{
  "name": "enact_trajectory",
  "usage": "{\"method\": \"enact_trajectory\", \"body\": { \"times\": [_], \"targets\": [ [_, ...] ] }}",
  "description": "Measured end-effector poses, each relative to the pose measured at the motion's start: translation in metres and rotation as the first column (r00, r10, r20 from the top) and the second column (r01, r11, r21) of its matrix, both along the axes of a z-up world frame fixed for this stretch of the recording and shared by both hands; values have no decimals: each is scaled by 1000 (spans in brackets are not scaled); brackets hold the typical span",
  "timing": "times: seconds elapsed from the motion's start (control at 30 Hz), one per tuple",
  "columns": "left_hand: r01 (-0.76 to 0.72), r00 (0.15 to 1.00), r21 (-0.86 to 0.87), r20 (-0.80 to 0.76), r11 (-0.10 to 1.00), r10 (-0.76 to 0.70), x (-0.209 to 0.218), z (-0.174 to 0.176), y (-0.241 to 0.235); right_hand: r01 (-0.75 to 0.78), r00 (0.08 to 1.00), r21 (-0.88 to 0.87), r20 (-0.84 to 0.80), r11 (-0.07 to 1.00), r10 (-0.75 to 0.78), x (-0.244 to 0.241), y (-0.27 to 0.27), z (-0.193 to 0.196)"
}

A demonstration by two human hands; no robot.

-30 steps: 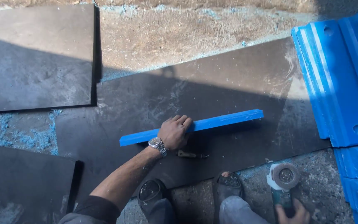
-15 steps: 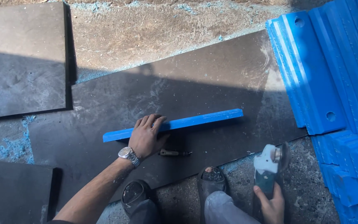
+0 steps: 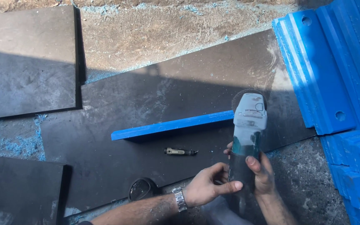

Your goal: Using an angle grinder to smooth and trim the edges of blue plastic components.

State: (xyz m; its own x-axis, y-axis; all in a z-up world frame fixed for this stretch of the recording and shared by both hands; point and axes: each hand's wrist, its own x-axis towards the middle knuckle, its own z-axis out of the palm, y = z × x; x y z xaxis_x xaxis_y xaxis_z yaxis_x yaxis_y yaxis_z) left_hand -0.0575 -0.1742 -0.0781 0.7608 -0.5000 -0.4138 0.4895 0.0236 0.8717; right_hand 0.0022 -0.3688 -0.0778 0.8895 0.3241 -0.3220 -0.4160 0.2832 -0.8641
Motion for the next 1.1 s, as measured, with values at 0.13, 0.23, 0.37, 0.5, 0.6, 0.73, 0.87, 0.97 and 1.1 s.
{"method": "enact_trajectory", "body": {
  "times": [0.13,0.23,0.37,0.5,0.6,0.73,0.87,0.97,1.1],
  "targets": [
    [-243,970,-98,-3,965,244,-11,22,-3,-17,995,130,-100,991,30,-7,21,13],
    [-307,948,178,144,935,283,-6,52,8,-37,991,-103,-131,994,24,-8,41,31],
    [-320,926,379,321,868,201,-3,54,23,28,993,-303,-103,952,-62,-10,31,14],
    [124,821,536,417,835,-390,24,99,78,5,999,-266,41,964,6,4,8,54],
    [101,704,673,472,733,-531,29,142,122,48,960,-463,266,885,87,11,-16,112],
    [-230,594,753,610,616,-524,23,212,172,246,794,-690,546,681,267,20,-69,172],
    [-291,632,768,602,570,-488,-1,275,198,331,635,-666,681,668,365,56,-142,174],
    [-296,710,721,605,627,-361,-17,303,181,108,950,-802,257,588,176,65,-181,186],
    [-368,661,688,666,625,-344,-42,326,157,359,605,-720,664,594,439,17,-141,253]
  ]
}}
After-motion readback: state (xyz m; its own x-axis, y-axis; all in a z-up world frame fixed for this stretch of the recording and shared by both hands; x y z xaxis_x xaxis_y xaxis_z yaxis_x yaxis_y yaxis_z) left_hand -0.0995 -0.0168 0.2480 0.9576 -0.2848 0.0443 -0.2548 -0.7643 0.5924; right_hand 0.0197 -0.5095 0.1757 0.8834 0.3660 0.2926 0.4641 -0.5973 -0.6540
